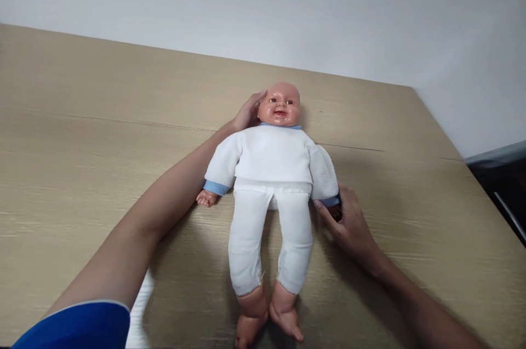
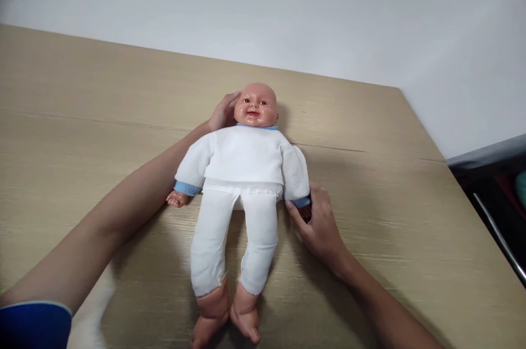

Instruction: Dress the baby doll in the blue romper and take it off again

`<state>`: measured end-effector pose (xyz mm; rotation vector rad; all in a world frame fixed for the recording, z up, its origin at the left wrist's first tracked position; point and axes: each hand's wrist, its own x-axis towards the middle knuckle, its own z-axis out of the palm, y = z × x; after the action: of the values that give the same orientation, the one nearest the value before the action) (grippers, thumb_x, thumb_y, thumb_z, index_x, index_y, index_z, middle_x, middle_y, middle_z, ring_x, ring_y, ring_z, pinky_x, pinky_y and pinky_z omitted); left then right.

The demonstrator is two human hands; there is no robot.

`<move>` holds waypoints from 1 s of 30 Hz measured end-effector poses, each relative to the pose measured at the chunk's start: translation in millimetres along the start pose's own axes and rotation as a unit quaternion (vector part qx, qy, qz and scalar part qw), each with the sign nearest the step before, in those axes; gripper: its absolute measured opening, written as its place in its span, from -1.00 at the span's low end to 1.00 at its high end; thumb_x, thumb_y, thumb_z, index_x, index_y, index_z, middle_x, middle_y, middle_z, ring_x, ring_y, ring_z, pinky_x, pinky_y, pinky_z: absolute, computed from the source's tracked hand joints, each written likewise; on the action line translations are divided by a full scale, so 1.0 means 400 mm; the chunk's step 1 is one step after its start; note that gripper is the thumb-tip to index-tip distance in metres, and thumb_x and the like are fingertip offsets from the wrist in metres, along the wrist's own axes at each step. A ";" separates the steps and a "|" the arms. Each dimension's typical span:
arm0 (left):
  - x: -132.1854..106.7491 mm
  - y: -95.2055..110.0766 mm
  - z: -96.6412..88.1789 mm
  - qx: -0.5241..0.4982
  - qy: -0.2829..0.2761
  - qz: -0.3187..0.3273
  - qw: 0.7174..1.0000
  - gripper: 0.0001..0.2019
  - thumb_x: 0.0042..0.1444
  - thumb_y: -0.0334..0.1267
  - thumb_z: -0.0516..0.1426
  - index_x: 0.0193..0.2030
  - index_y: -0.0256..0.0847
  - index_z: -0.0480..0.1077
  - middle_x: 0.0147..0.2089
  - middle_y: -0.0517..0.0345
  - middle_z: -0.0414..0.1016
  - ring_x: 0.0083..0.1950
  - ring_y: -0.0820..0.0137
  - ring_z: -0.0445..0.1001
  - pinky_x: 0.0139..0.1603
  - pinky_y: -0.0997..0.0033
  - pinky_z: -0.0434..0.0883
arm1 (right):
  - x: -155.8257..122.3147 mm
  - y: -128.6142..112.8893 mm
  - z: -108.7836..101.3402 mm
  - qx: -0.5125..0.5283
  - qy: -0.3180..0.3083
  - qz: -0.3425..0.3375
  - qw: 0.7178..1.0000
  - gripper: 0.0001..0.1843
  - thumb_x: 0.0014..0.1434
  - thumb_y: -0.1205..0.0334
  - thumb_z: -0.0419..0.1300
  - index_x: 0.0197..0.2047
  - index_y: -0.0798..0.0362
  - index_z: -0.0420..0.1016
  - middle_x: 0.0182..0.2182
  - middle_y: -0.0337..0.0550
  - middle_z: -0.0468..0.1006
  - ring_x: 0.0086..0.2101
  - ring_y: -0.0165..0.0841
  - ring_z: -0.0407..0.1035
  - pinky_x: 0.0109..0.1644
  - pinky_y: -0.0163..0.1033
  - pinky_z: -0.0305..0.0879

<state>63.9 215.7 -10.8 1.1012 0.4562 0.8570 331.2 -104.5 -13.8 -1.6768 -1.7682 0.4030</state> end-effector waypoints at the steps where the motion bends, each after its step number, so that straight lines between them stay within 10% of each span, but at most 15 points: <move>1: 0.000 0.000 0.002 0.003 0.006 0.001 1.000 -0.27 0.42 0.47 0.25 0.24 -0.21 0.69 0.22 -0.16 0.86 0.52 -0.23 0.68 0.77 -0.23 0.39 | 0.000 0.002 0.000 -0.003 0.001 -0.005 1.000 -0.35 0.59 -0.34 0.27 0.41 0.01 0.50 0.16 0.19 0.70 0.13 0.11 0.57 0.28 0.22 0.54; 30: 0.012 -0.005 0.015 0.054 0.023 -0.006 0.998 -0.24 0.30 0.51 0.28 0.15 -0.21 0.71 0.17 -0.22 0.86 0.51 -0.29 0.67 0.75 -0.33 0.38 | 0.006 0.020 0.008 -0.026 0.008 -0.032 0.999 -0.43 0.61 -0.25 0.26 0.40 0.01 0.48 0.13 0.18 0.68 0.10 0.11 0.53 0.23 0.24 0.53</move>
<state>71.8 215.6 -9.7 1.1772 0.5529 0.8563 335.4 -100.6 -20.4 -1.6493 -1.8303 0.3178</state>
